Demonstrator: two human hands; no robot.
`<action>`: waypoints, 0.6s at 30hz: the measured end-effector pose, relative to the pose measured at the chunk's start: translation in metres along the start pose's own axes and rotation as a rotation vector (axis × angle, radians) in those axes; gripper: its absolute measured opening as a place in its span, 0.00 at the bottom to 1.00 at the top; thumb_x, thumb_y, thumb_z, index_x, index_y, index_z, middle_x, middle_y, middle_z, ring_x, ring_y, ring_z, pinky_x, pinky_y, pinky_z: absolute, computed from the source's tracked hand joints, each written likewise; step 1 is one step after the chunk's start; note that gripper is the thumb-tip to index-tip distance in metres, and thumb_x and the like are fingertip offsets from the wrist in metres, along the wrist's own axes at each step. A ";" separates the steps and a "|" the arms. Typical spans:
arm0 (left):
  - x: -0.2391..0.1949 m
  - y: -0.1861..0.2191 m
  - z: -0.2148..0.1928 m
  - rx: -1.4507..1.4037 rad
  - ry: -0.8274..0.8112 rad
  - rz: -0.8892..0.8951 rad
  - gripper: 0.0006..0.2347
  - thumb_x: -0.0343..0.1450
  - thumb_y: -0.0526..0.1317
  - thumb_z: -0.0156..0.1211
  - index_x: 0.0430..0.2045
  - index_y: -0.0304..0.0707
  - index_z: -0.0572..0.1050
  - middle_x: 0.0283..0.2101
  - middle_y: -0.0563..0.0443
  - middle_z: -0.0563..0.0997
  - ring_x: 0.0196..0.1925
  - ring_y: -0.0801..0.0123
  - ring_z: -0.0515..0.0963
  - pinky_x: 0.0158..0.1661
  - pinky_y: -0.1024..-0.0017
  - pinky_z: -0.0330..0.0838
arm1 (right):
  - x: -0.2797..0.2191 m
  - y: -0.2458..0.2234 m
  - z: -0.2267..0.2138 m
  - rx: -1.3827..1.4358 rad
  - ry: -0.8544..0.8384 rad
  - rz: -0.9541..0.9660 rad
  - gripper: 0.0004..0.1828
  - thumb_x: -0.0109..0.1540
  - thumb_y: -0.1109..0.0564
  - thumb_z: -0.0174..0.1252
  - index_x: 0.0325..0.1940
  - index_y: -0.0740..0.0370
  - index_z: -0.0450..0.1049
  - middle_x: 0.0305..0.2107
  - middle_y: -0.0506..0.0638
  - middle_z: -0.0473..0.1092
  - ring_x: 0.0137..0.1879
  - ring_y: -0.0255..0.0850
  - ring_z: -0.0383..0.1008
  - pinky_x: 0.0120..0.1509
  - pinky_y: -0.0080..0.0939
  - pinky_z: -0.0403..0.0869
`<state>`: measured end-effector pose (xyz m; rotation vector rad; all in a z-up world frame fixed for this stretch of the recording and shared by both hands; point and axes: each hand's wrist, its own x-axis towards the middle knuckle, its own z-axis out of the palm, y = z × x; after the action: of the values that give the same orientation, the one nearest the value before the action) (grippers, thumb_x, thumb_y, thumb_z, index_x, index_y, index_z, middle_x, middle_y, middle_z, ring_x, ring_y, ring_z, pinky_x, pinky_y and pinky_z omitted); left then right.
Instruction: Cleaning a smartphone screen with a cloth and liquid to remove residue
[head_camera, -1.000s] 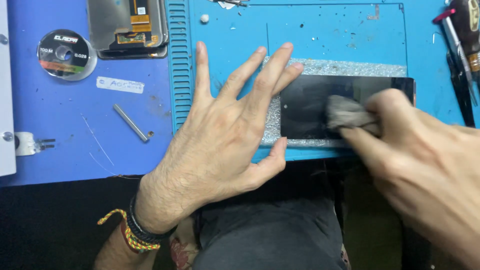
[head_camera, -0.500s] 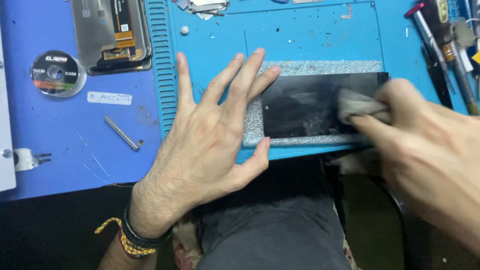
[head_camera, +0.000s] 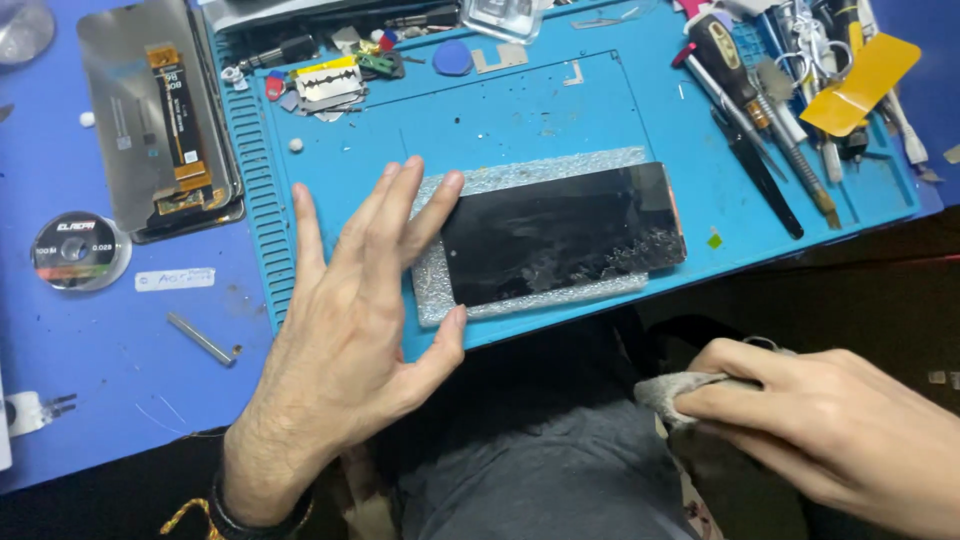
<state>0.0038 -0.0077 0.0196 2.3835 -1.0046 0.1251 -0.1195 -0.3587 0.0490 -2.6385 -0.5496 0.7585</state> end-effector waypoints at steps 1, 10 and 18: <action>-0.001 0.001 0.000 0.003 -0.003 0.008 0.39 0.72 0.44 0.61 0.76 0.36 0.44 0.80 0.50 0.59 0.83 0.50 0.56 0.71 0.22 0.32 | 0.002 -0.002 0.001 0.004 0.008 0.003 0.13 0.67 0.43 0.52 0.53 0.35 0.79 0.46 0.37 0.75 0.33 0.45 0.82 0.32 0.49 0.76; 0.003 0.016 -0.006 0.126 0.146 0.138 0.27 0.72 0.38 0.61 0.66 0.26 0.63 0.66 0.44 0.75 0.73 0.40 0.68 0.73 0.32 0.54 | 0.011 -0.027 -0.005 0.262 0.008 -0.078 0.15 0.73 0.43 0.42 0.46 0.46 0.73 0.31 0.43 0.73 0.29 0.45 0.72 0.35 0.49 0.70; 0.000 0.043 -0.006 -0.133 0.261 0.433 0.12 0.73 0.32 0.60 0.50 0.30 0.78 0.50 0.44 0.85 0.57 0.44 0.81 0.64 0.45 0.72 | 0.048 -0.038 0.007 0.194 0.103 -0.476 0.07 0.73 0.56 0.52 0.46 0.63 0.67 0.57 0.60 0.62 0.57 0.50 0.71 0.63 0.46 0.72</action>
<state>-0.0253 -0.0292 0.0446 1.9381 -1.3352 0.4972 -0.0962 -0.3028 0.0382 -2.2247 -0.9720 0.4953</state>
